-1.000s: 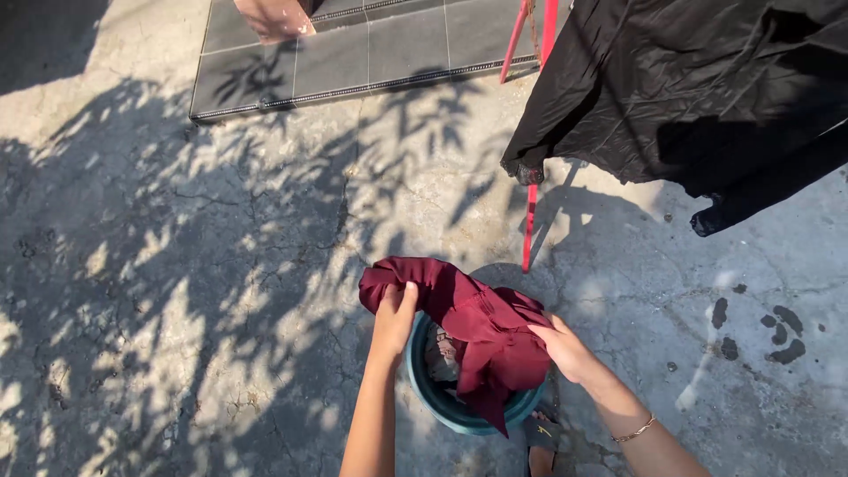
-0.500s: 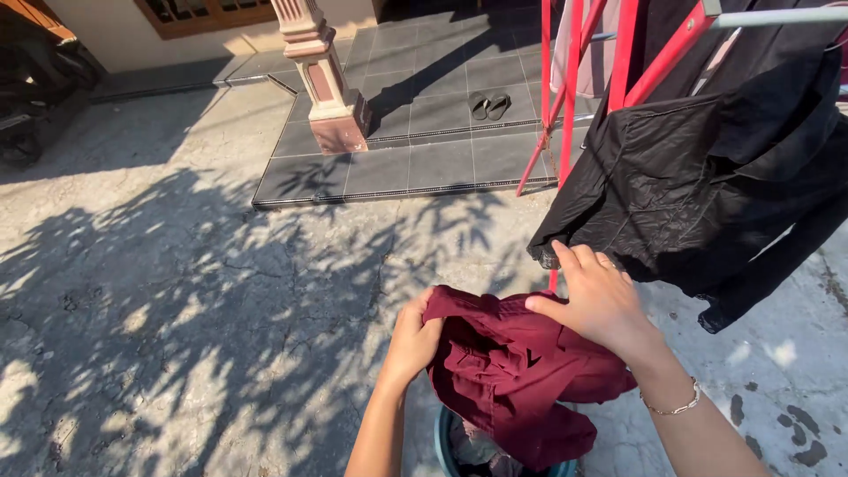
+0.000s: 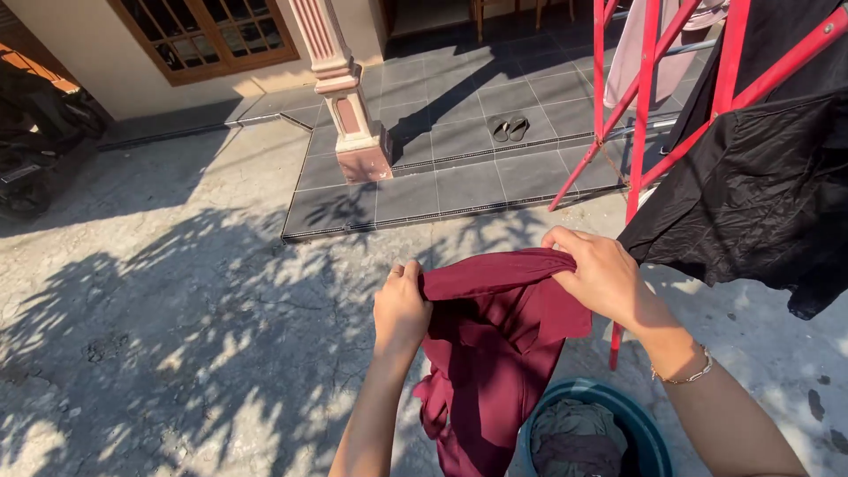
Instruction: Hanging wet laundry on a metal drying rack using hangers.
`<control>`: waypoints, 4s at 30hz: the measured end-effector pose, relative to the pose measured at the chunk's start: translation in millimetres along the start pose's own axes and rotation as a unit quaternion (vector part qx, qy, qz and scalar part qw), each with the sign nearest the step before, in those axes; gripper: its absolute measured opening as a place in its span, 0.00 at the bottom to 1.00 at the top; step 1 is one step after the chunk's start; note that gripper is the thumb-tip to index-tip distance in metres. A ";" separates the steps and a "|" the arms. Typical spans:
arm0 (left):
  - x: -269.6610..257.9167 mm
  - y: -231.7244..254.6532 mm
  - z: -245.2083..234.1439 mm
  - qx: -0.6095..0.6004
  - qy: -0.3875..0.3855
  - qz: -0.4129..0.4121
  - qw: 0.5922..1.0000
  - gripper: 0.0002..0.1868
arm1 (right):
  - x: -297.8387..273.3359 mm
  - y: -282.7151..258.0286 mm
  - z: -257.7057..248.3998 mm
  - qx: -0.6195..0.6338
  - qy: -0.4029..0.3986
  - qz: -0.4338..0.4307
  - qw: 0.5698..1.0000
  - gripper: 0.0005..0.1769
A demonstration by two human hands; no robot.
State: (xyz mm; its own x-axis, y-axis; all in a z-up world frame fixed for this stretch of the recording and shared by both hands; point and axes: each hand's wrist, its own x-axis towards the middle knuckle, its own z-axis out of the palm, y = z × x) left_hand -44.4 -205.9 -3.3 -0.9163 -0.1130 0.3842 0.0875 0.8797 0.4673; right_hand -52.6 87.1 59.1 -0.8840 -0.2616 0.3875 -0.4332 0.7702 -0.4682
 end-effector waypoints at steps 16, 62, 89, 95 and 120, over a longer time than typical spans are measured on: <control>168.6 -113.7 55.9 0.135 -0.038 0.025 0.990 0.23 | 163.3 74.6 105.5 -0.050 -0.098 -0.031 0.993 0.19; 1028.6 33.5 468.4 -0.676 -0.545 -0.127 0.480 0.14 | 766.0 571.8 193.1 0.278 0.127 0.298 0.904 0.16; 1420.9 278.5 815.1 -0.677 -0.624 -0.074 0.382 0.17 | 1090.9 875.4 80.7 0.159 0.624 0.313 0.698 0.05; 1429.9 375.0 878.3 -0.604 -0.673 -0.114 0.412 0.21 | 1114.2 992.2 38.5 0.214 0.762 0.226 0.568 0.07; 1497.4 945.5 1168.8 -0.587 -0.774 -0.063 0.229 0.23 | 1033.6 1367.3 -326.8 0.247 0.426 0.370 0.788 0.31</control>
State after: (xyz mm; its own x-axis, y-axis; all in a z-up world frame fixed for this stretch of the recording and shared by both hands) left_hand -1790.6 996.5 83.3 0.0973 0.9952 -0.0082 -0.7653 0.0801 0.6386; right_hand -1501.1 1059.8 79.0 -0.5792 0.7998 0.1578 -0.0562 0.1539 -0.9865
